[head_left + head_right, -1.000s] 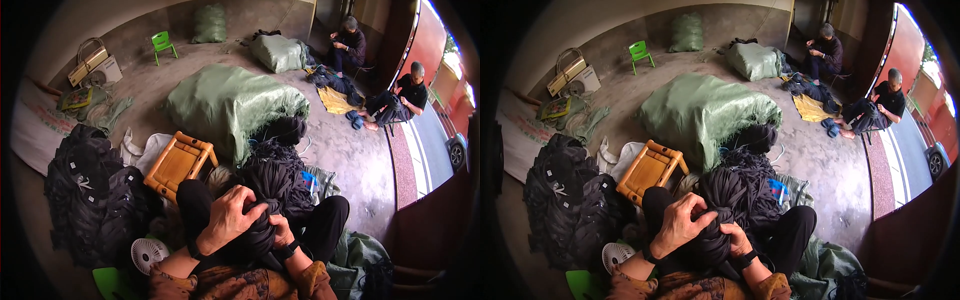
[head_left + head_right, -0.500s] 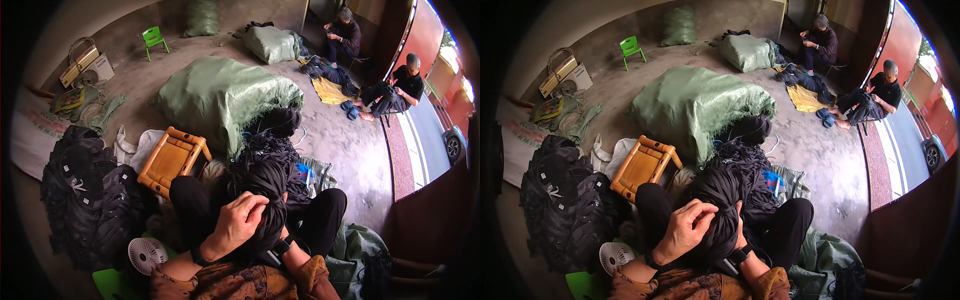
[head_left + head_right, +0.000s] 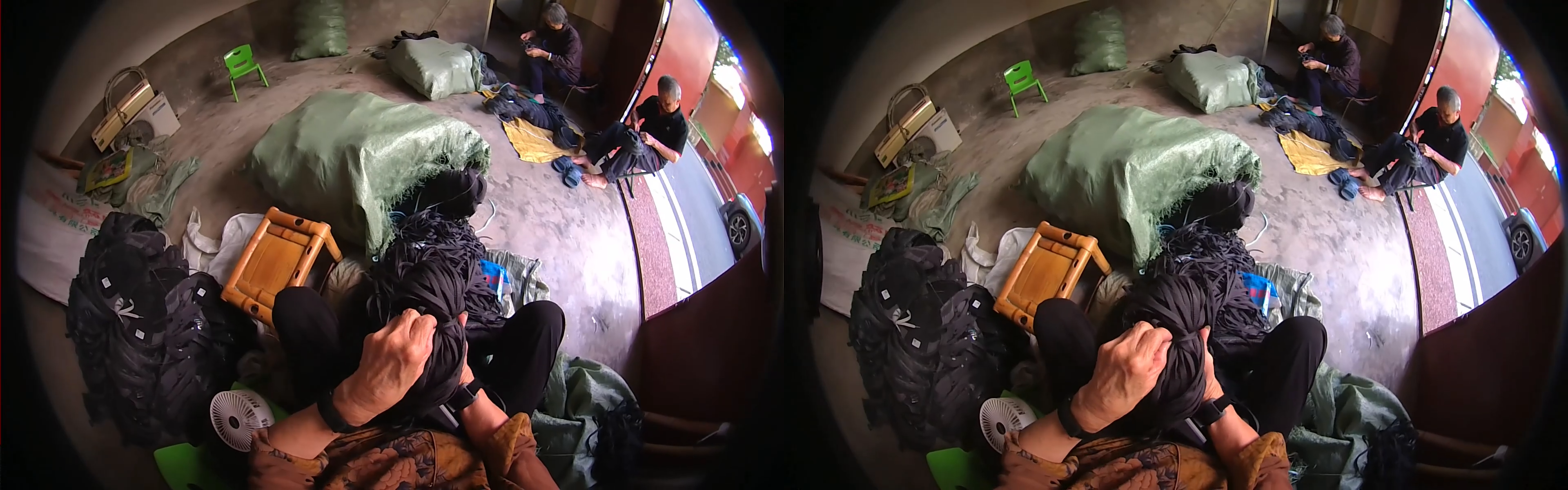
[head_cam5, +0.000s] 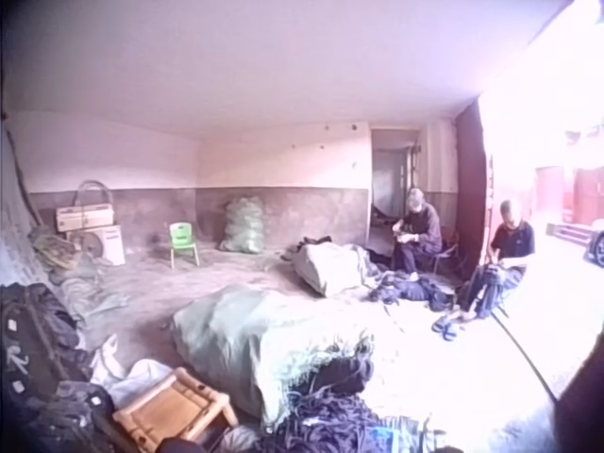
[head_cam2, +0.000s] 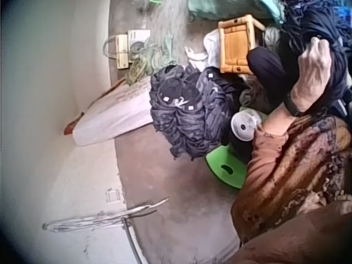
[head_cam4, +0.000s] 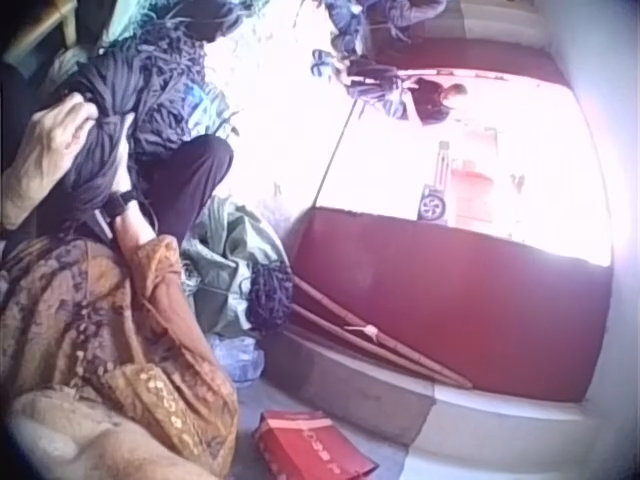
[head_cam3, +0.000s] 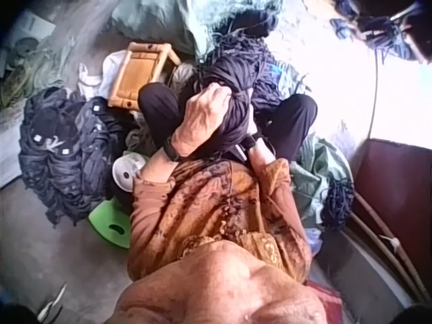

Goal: Bundling stacks of black elastic shoe components and securing them with ties.

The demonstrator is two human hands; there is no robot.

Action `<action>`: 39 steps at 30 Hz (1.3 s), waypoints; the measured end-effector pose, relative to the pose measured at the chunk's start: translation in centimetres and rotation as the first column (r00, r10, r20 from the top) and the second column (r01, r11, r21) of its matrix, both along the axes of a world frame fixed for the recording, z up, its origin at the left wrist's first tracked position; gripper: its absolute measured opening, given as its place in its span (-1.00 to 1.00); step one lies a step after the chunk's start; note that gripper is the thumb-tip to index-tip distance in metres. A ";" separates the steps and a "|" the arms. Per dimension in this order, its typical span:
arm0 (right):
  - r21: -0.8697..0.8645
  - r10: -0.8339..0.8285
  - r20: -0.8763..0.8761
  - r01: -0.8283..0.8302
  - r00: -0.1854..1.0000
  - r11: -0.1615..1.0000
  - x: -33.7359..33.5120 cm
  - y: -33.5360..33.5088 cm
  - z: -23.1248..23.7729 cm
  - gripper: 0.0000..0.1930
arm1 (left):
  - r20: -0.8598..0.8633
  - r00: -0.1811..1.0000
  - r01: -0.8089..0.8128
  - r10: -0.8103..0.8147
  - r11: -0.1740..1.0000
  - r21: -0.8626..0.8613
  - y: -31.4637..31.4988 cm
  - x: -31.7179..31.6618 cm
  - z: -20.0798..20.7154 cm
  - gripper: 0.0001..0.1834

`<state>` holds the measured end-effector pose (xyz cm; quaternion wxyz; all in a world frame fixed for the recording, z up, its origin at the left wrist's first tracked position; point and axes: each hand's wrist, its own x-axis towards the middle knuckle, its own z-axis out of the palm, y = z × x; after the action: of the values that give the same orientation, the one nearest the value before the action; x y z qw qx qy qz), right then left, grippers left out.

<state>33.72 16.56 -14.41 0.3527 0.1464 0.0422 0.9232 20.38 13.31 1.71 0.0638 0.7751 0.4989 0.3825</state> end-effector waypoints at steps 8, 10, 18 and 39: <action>0.082 0.022 0.069 -0.027 0.997 0.996 1.2 0.7 -1.1 0.03 | -0.061 0.998 -0.008 0.008 1.000 0.007 0.2 -0.3 -0.7 -0.88; 0.055 0.088 -0.013 -0.087 0.996 0.995 1.5 0.6 -1.0 0.02 | -0.041 0.999 0.012 -0.013 1.000 -0.026 0.1 -0.5 -0.5 -0.89; 0.211 -0.128 0.762 -0.055 0.635 0.976 3.0 0.0 2.9 -0.02 | 0.056 0.994 -0.098 0.097 0.995 0.012 0.1 0.0 -1.7 -0.82; 0.170 -0.333 0.315 0.293 0.889 0.941 1.5 0.8 -7.5 0.07 | 0.320 0.947 -0.014 0.022 1.000 -0.026 0.9 4.2 -1.8 -0.71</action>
<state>35.18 17.31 -21.89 0.4898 0.0107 -0.0977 0.8663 24.58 14.22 -0.09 0.1494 0.6975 0.4933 0.4978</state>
